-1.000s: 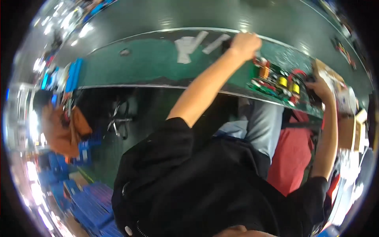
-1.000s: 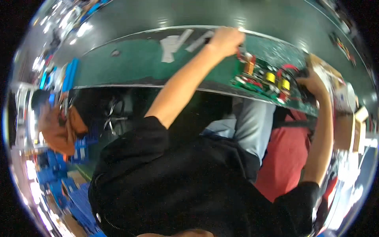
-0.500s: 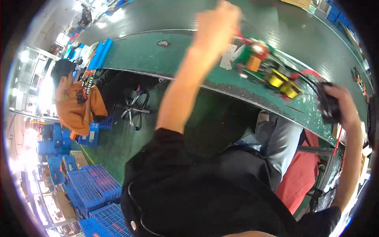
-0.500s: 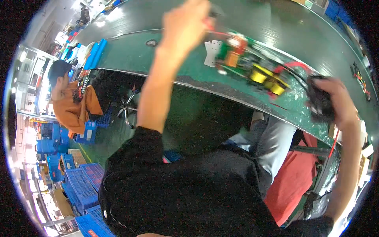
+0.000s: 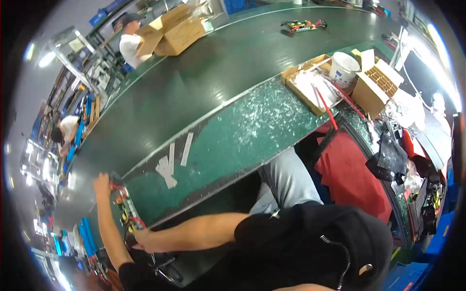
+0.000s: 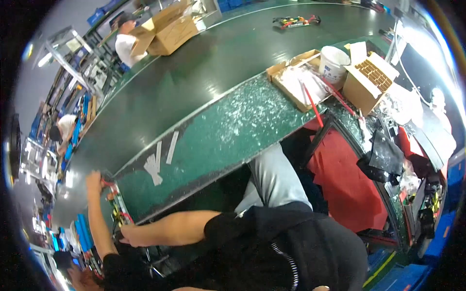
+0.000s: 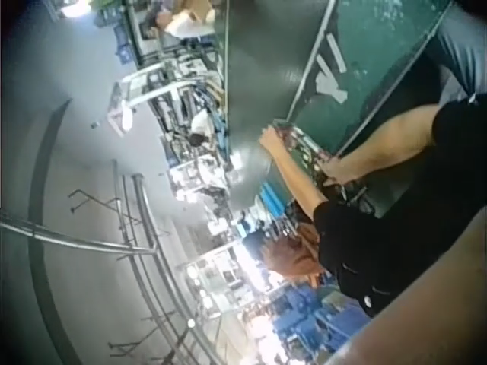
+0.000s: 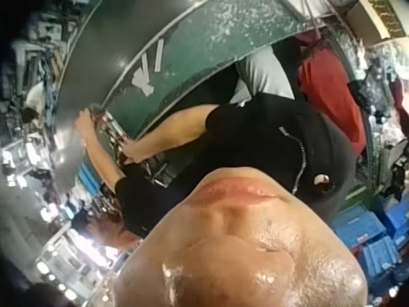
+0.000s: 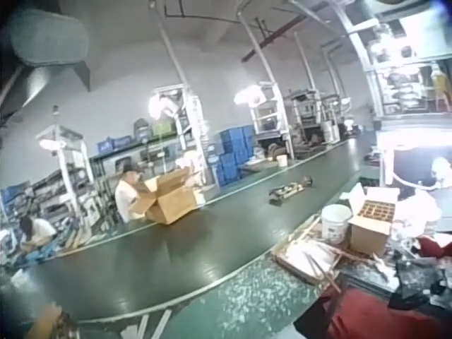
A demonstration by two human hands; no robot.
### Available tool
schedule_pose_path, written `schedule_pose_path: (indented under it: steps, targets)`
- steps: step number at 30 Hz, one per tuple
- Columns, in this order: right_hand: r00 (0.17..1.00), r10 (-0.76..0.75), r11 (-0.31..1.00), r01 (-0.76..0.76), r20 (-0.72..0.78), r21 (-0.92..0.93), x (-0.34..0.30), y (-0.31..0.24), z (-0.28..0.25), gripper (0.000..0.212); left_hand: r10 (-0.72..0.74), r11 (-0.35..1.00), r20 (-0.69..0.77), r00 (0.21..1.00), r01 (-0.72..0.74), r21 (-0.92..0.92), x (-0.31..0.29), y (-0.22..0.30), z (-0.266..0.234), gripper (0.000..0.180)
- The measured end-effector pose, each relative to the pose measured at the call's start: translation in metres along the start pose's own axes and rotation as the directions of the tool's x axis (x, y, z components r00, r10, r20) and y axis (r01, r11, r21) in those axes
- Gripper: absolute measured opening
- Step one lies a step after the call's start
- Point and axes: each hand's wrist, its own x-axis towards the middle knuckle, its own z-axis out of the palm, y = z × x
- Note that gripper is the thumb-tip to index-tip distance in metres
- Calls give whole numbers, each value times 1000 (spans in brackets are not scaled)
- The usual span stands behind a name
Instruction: Assembling electronic components and applying paste to circuit boards on a factory production line.
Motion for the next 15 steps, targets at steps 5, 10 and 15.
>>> schedule_pose_path:
  steps: [5,10,15]
  targets:
    - [186,98,-153,974,978,-170,-52,-1,-34,32,-315,908,477,820,408,-101,-138,33,6,44]
    - [-274,-118,-301,926,954,229,-42,-190,-223,20,-525,534,-113,843,224,-815,-106,204,-135,26]
    - [881,-206,-785,111,427,-609,-166,-405,-378,24,-622,411,-25,782,300,-861,-136,336,-104,23]
